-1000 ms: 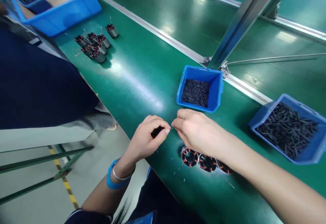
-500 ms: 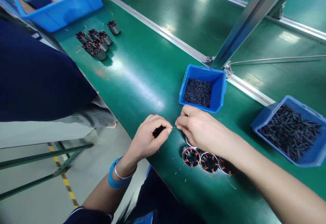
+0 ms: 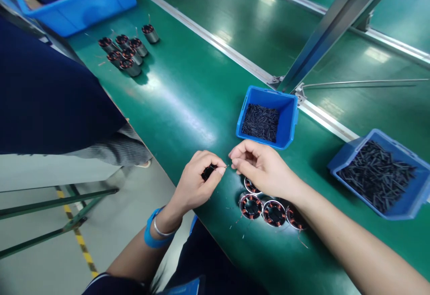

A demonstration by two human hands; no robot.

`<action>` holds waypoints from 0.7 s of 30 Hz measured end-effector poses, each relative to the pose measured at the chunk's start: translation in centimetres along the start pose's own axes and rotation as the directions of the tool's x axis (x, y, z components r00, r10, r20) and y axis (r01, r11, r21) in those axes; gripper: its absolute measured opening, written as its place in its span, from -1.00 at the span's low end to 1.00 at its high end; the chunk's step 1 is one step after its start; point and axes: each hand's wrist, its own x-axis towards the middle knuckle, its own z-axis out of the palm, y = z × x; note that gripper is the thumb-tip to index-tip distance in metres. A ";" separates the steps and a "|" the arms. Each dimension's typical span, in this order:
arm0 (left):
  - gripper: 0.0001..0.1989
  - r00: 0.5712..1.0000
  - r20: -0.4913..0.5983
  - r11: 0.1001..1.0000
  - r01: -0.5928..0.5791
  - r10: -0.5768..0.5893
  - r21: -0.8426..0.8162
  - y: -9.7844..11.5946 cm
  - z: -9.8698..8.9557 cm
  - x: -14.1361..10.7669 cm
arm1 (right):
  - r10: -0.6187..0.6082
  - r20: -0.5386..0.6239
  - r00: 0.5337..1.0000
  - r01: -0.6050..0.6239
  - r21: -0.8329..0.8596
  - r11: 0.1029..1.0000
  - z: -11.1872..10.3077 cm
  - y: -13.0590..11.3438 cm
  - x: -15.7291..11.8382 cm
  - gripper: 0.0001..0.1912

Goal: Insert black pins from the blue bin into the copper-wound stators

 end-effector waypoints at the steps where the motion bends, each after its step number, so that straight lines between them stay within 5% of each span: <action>1: -0.92 1.000 -0.006 1.000 -0.004 0.004 -0.001 0.0 0.0 0.0 | 0.002 0.005 1.000 -0.001 -0.012 1.000 0.0 0.1 0.0 -0.85; 5: -0.92 1.000 -0.025 1.000 -0.019 0.019 -0.001 -0.1 0.1 -0.1 | -0.055 -0.008 0.998 0.052 -0.217 0.975 -0.4 -0.5 -0.1 -0.89; 10: -0.94 0.999 -0.039 0.999 -0.030 0.031 0.022 -0.3 0.3 -0.2 | -0.305 0.072 0.950 0.298 -0.502 0.812 0.6 -1.7 0.1 -0.92; 17: -0.90 0.998 -0.018 0.988 -0.062 0.065 0.141 -0.7 0.6 -0.4 | -0.312 0.110 0.944 0.268 -0.807 0.527 3.5 -2.4 0.8 -0.76; 21: -0.90 0.998 -0.035 0.991 -0.052 0.057 0.126 -0.5 0.6 -0.3 | -0.334 0.110 0.936 0.304 -0.728 0.614 1.9 -3.7 0.8 -0.85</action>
